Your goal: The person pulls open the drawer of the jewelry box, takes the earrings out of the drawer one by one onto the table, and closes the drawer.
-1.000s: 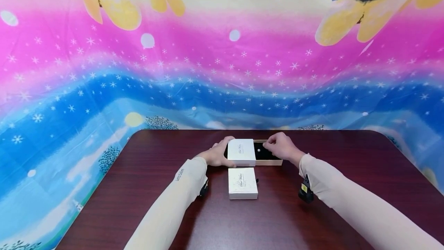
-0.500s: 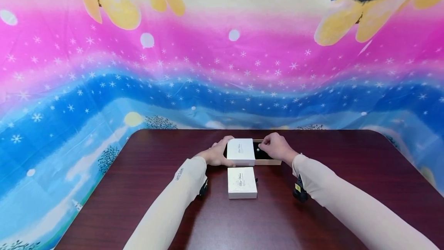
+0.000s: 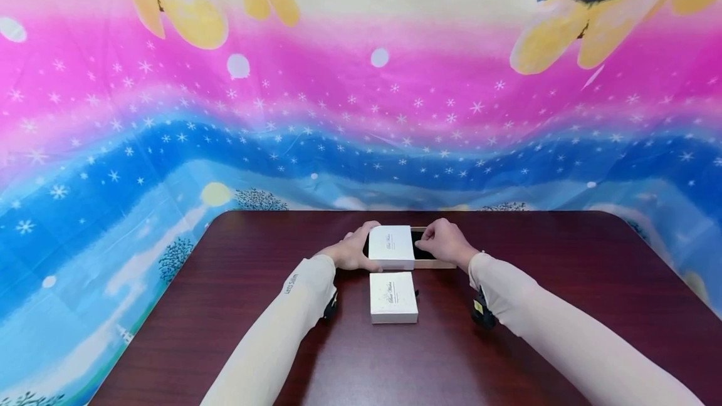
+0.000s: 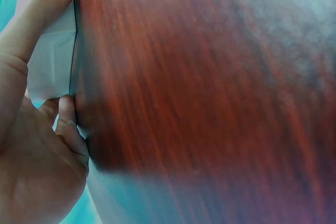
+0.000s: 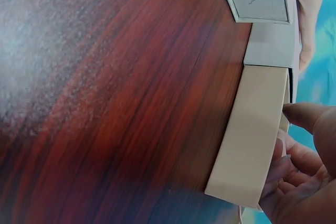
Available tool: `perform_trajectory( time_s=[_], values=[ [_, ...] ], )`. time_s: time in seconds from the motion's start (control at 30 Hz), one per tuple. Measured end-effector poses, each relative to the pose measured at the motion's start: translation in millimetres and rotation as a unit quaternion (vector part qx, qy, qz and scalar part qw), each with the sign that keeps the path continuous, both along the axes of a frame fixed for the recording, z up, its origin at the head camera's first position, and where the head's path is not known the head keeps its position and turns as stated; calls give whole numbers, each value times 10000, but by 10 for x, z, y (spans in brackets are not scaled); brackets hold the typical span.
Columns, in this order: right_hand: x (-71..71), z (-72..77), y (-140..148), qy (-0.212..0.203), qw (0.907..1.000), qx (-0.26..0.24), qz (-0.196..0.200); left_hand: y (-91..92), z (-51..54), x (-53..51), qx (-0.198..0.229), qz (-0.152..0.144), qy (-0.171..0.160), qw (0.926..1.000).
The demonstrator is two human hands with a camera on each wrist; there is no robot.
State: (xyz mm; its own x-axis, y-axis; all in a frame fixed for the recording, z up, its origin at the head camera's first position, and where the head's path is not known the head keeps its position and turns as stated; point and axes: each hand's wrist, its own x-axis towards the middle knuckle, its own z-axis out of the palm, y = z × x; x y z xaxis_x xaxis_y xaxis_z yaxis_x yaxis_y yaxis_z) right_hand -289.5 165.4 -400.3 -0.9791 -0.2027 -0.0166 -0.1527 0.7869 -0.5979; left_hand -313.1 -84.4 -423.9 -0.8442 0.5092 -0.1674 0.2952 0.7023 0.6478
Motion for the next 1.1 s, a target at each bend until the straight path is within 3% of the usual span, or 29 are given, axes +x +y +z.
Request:
perform_trajectory(
  time_s=[0.6, 1.1],
  values=[
    [-22, 0, -51, 150, 9991, 365, -163, 12, -10, -12, -94, -34, 104, 9999],
    [-22, 6, -35, 138, 9993, 306, -136, 11, -9, -12, -71, 16, 42, 10000]
  ],
)
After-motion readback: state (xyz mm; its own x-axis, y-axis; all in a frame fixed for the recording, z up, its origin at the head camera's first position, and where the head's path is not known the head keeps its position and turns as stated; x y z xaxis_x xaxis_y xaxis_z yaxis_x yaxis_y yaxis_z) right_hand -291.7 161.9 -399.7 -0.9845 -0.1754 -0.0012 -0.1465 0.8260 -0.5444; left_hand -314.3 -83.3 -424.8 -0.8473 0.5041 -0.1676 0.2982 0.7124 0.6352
